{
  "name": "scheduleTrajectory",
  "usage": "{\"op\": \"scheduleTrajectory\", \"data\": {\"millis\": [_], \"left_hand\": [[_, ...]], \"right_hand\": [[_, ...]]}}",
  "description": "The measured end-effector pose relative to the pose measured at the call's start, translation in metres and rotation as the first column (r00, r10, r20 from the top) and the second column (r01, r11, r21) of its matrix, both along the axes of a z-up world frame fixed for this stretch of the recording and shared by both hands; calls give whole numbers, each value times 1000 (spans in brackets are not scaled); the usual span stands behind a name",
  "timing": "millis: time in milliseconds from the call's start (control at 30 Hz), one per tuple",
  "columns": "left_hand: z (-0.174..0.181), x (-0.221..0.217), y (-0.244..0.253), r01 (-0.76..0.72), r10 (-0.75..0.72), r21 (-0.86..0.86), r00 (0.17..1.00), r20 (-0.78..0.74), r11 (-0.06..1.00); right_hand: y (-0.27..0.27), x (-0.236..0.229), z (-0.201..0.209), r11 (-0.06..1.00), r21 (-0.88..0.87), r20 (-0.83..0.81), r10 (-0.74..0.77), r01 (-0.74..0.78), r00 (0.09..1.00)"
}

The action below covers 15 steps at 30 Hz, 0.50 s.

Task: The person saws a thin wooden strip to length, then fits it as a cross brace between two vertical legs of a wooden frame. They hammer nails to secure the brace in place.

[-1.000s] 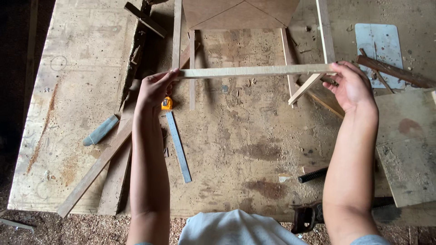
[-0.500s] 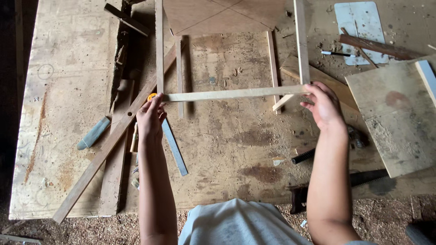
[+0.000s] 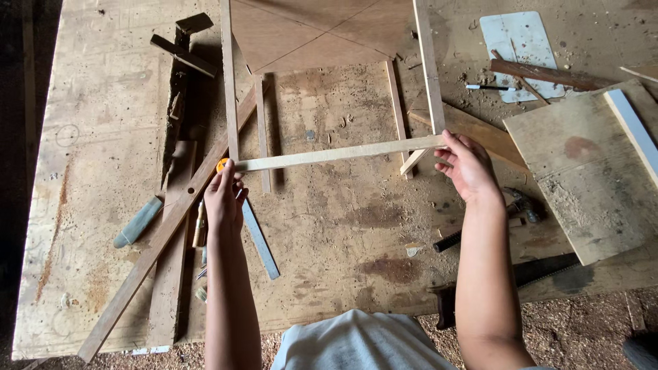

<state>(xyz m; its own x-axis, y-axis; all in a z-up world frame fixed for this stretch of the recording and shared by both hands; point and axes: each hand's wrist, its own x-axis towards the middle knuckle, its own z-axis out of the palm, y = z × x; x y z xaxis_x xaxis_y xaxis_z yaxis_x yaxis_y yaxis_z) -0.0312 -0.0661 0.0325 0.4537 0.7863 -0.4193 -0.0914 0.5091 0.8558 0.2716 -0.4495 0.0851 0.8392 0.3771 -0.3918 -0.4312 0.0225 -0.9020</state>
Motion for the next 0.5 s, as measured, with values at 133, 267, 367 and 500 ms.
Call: {"op": "scheduleTrajectory", "data": {"millis": [133,267,367,500], "left_hand": [[-7,-2,-14,-64,55,50,984,170,997],[-9,4,-28,-153,133,80,968,213,985],[-8,10,-31,-219,197,96,961,195,971],[-6,19,-29,-264,227,145,946,231,953]], "right_hand": [[3,2,-7,999,-25,12,-41,42,999],[5,1,-13,998,8,58,-58,58,997],[6,-3,-14,997,5,48,-79,79,996],[10,-5,-10,996,6,29,-94,94,995]]}}
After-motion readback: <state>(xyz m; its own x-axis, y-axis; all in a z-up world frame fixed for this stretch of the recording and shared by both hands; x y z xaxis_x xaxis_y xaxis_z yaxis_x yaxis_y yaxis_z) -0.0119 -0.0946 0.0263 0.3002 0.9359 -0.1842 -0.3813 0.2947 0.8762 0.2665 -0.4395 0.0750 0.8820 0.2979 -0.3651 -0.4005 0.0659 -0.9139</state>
